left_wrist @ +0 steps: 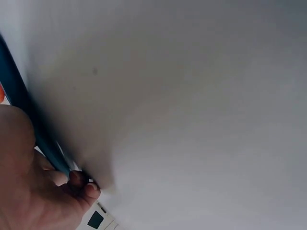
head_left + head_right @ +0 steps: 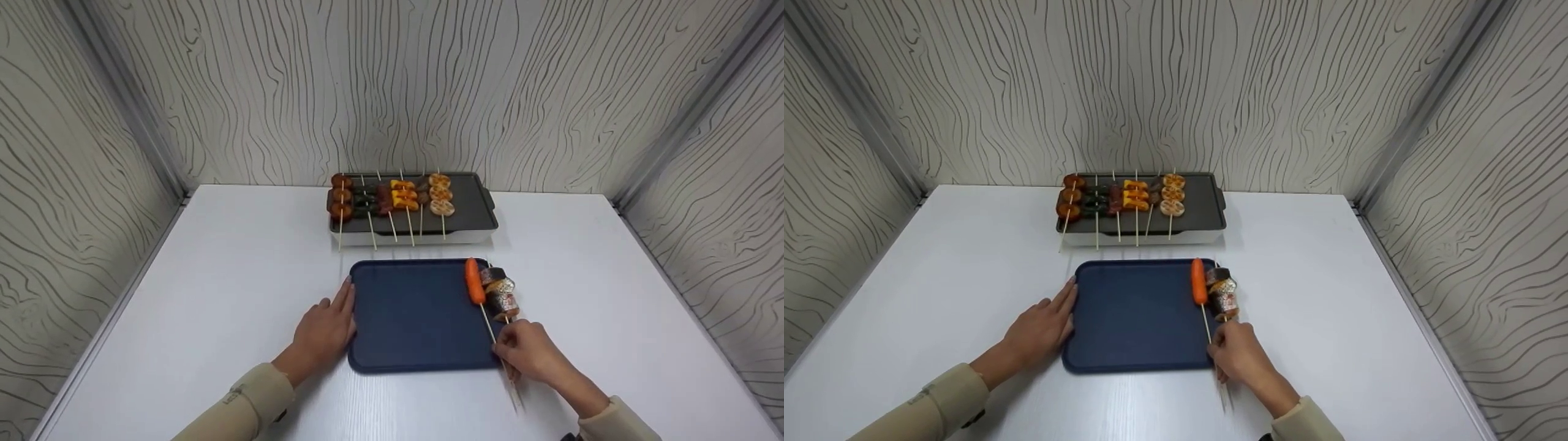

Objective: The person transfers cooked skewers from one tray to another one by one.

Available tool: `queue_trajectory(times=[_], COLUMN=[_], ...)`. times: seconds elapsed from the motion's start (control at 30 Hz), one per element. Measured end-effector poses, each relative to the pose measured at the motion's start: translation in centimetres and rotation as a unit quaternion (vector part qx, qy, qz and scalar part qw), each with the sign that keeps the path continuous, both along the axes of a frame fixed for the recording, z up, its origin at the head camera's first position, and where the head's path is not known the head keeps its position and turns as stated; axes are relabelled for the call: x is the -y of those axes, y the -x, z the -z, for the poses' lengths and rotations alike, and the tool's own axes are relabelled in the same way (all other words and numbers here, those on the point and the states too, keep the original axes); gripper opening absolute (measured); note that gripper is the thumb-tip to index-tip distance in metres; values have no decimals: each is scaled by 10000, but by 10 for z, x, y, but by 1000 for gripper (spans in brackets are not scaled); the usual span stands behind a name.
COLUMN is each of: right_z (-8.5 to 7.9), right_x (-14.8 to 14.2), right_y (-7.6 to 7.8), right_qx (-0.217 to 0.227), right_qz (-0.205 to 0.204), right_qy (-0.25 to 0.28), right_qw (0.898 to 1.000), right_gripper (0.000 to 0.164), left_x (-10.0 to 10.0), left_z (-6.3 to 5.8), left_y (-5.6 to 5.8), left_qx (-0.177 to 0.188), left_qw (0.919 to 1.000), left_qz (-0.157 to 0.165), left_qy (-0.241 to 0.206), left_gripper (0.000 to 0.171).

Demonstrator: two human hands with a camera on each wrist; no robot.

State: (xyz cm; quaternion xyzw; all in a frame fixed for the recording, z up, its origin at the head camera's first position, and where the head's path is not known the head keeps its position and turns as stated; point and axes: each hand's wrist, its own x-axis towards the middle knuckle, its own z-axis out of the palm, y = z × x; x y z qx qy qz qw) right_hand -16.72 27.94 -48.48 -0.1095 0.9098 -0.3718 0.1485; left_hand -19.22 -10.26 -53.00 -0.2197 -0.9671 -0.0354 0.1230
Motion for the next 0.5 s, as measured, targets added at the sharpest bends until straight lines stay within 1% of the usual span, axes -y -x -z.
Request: queue_trajectory(times=[0.27,0.4,0.5], right_z=[-3,-4,-5], right_x=[-2,-3,-4], right_y=[0,0,1], right_qx=[61,-79,-168], right_qz=[42,-47,-62], right_qy=[-26,-25,-23], right_qw=[10000,10000,9998], right_gripper=[19,18,18], left_x=[0,0,0], left_z=[0,0,2], left_y=[-1,-2,-1], left_qx=[-85,20,0], left_qw=[10000,10000,10000], left_qz=[29,-14,-18], left_qy=[43,61,67], left_gripper=[52,53,53])
